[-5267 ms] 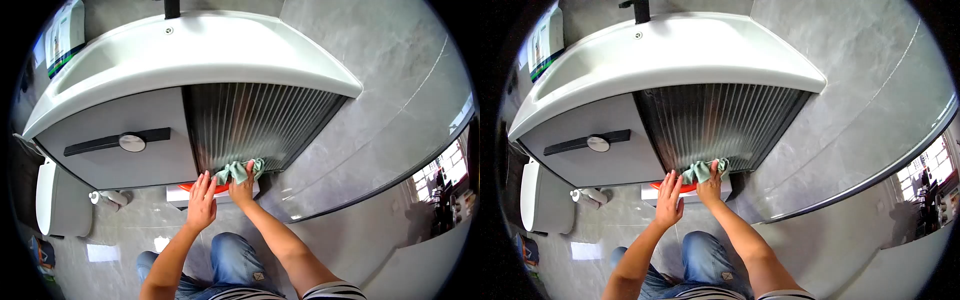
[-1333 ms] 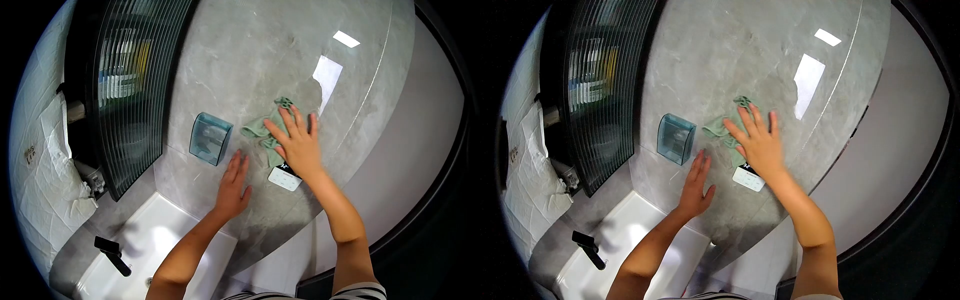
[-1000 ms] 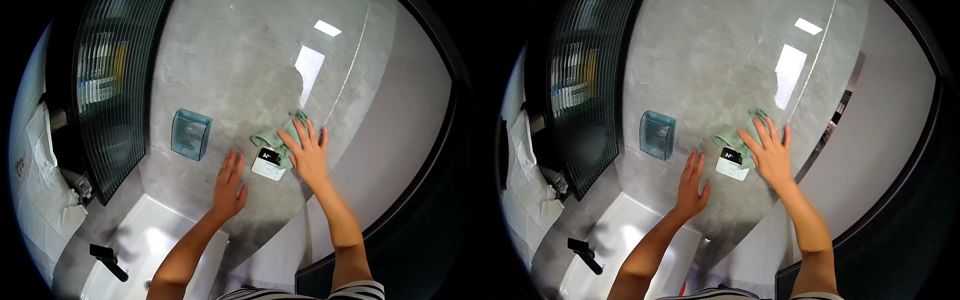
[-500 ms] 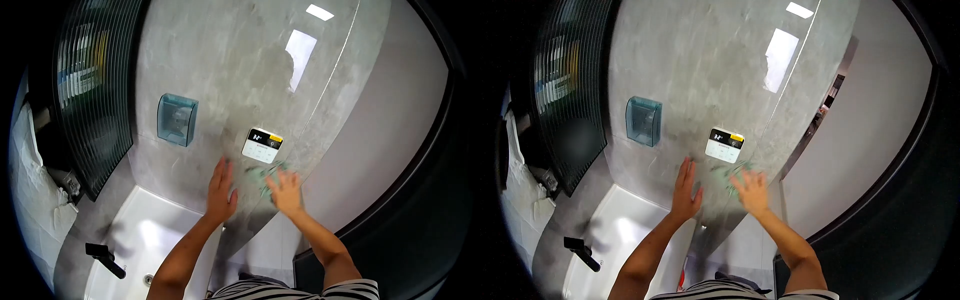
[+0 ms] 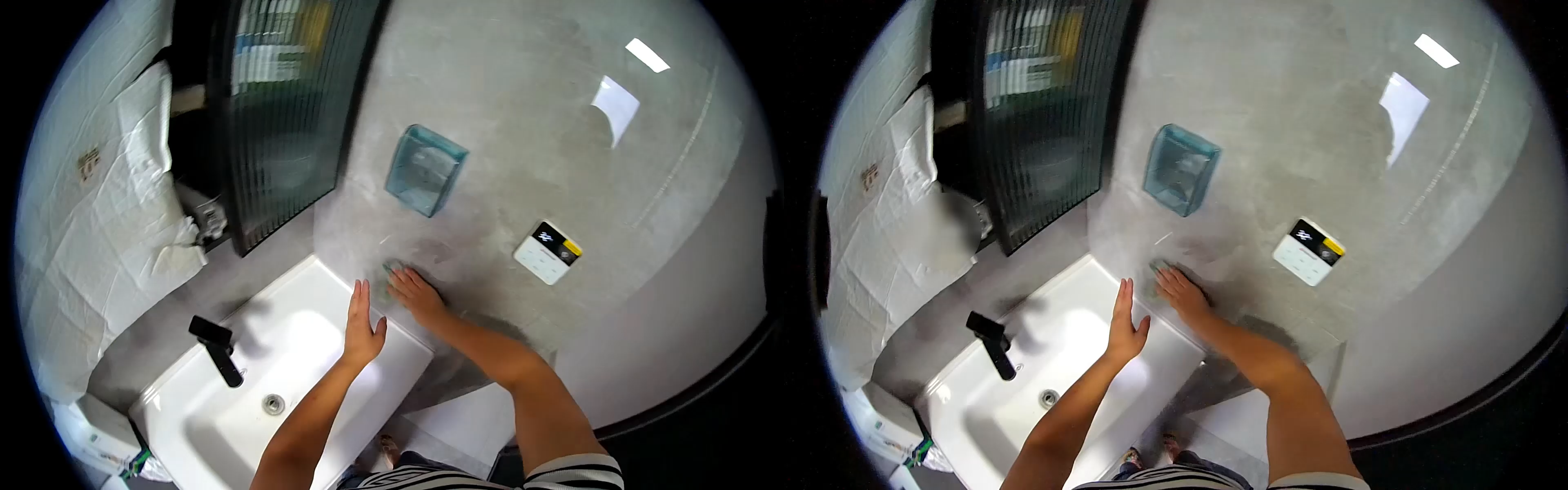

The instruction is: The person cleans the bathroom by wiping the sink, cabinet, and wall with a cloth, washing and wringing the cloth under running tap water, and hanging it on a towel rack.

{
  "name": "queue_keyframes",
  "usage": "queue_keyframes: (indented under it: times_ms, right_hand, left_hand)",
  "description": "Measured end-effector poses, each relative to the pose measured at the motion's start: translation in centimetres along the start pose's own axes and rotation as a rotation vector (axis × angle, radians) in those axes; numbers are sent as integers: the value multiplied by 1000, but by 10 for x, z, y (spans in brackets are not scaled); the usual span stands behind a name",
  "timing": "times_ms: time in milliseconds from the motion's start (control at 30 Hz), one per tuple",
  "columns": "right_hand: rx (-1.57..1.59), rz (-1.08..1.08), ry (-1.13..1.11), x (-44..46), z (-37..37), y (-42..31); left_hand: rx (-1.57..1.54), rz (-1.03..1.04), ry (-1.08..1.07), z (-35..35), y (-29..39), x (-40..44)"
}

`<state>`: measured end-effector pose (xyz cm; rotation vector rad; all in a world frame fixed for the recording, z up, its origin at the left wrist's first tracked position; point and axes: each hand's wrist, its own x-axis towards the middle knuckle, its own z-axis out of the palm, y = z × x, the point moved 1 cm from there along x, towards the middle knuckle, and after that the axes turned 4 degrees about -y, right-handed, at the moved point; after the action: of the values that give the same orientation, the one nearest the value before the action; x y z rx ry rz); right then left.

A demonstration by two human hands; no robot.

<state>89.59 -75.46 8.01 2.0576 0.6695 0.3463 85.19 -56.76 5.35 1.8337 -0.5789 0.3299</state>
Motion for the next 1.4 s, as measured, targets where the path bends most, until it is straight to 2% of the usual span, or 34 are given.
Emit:
queue_keyframes:
  times_ms: [100, 167, 233, 300, 333, 533, 600, 667, 733, 833, 867, 1033, 1067, 1167, 1233, 1300, 1400]
  right_hand:
    - [48, -94, -7, 27, 33, -11]
    - [84, 7, -40, 70, -4, 27]
    - [-1, 167, 72, 114, -39, 56]
    - [-24, 187, 72, 154, -34, 44]
    - [-36, 199, 74, 170, -27, 34]
    - [-114, -123, -104, 190, 43, -64]
    - [-15, -200, -162, 173, 76, -103]
    - [374, -183, -227, 155, 75, -114]
    - [1060, -58, -302, 133, 37, -95]
    - [1271, 166, 22, 99, 44, -150]
    - [1216, 205, 136, 106, 46, -157]
    - [1294, 252, 257, 230, 29, -182]
    - [1226, 345, 265, 240, 13, -194]
    - [1311, 99, 267, 235, -26, -214]
    - [1347, -126, 492, 223, -49, -241]
    - [1425, -222, 477, 224, -66, -252]
    - [1447, -678, 459, 227, -75, -248]
  left_hand:
    - [44, -108, 26, -30, -18, -18]
    - [50, -173, 45, -40, -35, -26]
    - [91, -207, 68, -45, -41, -29]
    - [36, -267, 73, -48, -39, -29]
    - [94, -221, 97, -48, -43, -31]
    - [176, -337, 98, -54, -65, -52]
    - [205, -363, 96, -49, -78, -64]
    - [249, -372, 109, -47, -90, -79]
    - [251, -432, 122, -48, -88, -91]
    - [233, -473, 153, -50, -82, -110]
    - [232, -477, 164, -53, -79, -112]
    - [330, -506, 263, -64, -72, -126]
    - [315, -571, 292, -67, -61, -125]
    - [282, -617, 370, -64, -58, -137]
    - [287, -626, 398, -62, -55, -144]
    - [270, -668, 433, -63, -51, -150]
    - [300, -687, 500, -65, -43, -161]
